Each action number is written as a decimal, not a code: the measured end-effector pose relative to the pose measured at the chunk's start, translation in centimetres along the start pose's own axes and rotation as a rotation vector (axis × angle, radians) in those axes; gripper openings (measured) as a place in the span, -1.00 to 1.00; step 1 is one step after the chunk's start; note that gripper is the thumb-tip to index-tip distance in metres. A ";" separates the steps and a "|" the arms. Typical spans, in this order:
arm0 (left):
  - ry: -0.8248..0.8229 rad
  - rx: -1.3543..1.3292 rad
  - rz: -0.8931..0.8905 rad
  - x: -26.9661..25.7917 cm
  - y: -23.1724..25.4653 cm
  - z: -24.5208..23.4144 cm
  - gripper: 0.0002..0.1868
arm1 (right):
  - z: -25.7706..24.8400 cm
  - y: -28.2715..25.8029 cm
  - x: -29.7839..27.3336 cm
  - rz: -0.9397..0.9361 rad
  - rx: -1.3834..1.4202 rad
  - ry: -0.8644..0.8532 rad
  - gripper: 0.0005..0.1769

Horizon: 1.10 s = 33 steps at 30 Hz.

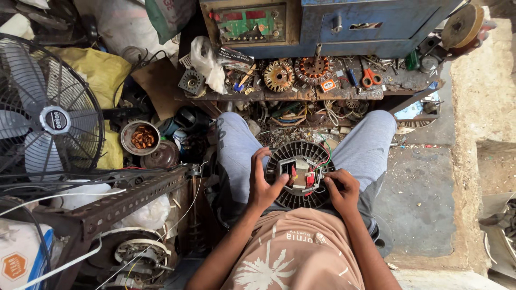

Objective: The person sits on the floor and works on an electric motor stator, manipulating copper windings and connecting wires. They handle a motor housing and a small electrical component with red and green wires, assembling parts on their lap in a cluttered workshop environment.

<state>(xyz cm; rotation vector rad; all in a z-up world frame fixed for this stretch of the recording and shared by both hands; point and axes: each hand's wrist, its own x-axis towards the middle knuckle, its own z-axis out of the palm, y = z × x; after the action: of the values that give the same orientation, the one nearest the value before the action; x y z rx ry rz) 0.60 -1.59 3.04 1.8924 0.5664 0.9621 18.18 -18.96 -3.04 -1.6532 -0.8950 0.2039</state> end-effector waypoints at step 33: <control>0.037 -0.434 -0.252 -2.9 -7.6 1.1 -0.04 | 10.5 8.6 33.6 -0.114 -0.162 0.079 -0.83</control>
<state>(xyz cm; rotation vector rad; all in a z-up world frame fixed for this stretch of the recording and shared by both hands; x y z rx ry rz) -0.23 -0.58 -5.05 1.3848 0.5513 0.8726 39.14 10.58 -3.00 -1.7407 -0.9631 -0.0134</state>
